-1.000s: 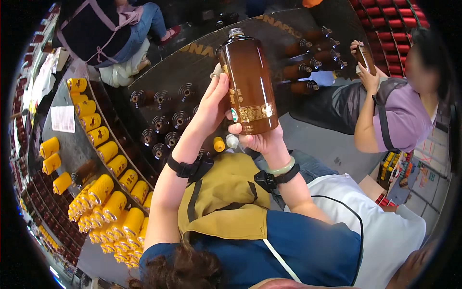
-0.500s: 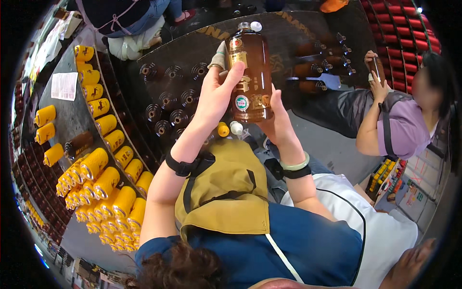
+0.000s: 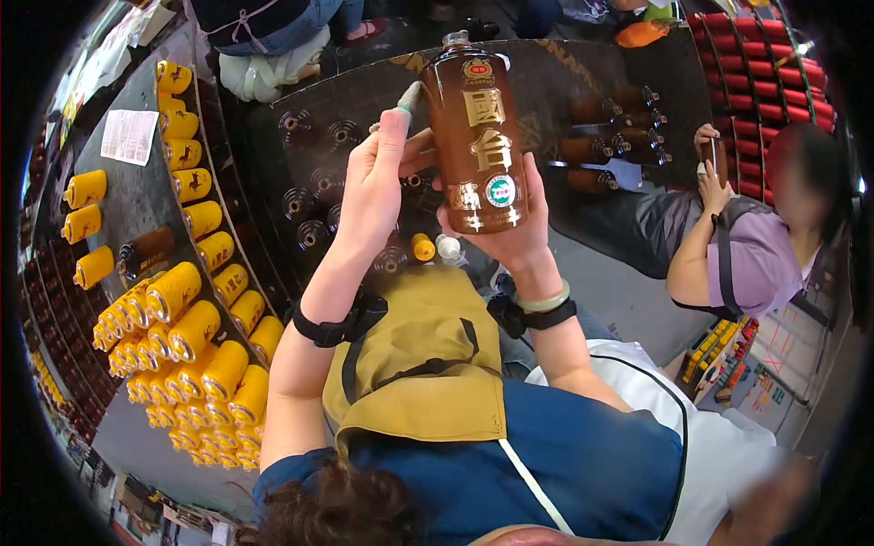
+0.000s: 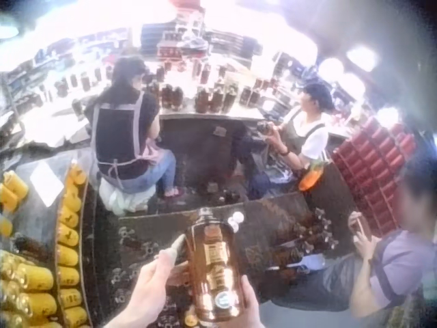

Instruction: Inspecting and wiping bottles of liquid on a production line.

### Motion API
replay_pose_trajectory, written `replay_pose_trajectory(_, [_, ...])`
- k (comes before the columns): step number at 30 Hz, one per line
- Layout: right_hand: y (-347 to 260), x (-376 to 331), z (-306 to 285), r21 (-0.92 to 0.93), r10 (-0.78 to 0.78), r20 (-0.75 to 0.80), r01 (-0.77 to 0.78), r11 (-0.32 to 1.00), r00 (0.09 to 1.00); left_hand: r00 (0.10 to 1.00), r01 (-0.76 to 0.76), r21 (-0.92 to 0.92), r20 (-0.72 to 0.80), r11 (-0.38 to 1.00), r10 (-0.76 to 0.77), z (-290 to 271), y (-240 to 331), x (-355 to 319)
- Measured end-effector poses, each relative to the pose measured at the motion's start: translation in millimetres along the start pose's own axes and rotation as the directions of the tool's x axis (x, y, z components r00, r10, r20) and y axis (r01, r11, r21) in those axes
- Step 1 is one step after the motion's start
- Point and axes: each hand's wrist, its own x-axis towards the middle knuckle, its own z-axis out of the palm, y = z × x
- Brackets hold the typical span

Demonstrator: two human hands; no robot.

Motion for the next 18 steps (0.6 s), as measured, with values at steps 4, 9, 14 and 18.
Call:
replay_pose_trajectory(4, [2.2, 5.2, 11.8, 0.006, 0.014, -0.108, -0.013, 1.000, 0.994, 0.999, -0.008, 0.002, -0.046, 1.000, 0.008, -2.8, 7.4, -3.5])
replay_pose_trajectory(9, [4.8, 8.9, 21.8, -0.030, 0.035, -0.163, -0.040, 0.999, 0.986, 0.999, -0.006, 0.001, -0.053, 1.000, 0.006, -10.1, 6.4, -5.5])
replay_pose_trajectory(14, [5.2, 9.0, 9.9, -0.059, 0.087, -0.038, -0.090, 0.994, 0.995, 0.998, -0.013, -0.055, -0.070, 0.998, 0.009, -10.6, 7.6, -8.9])
replay_pose_trajectory(18, [10.6, 8.4, 20.5, -0.109, 0.062, -0.108, -0.074, 0.991, 0.992, 0.998, -0.030, -0.046, -0.065, 0.999, 0.027, -14.7, 6.6, -13.2])
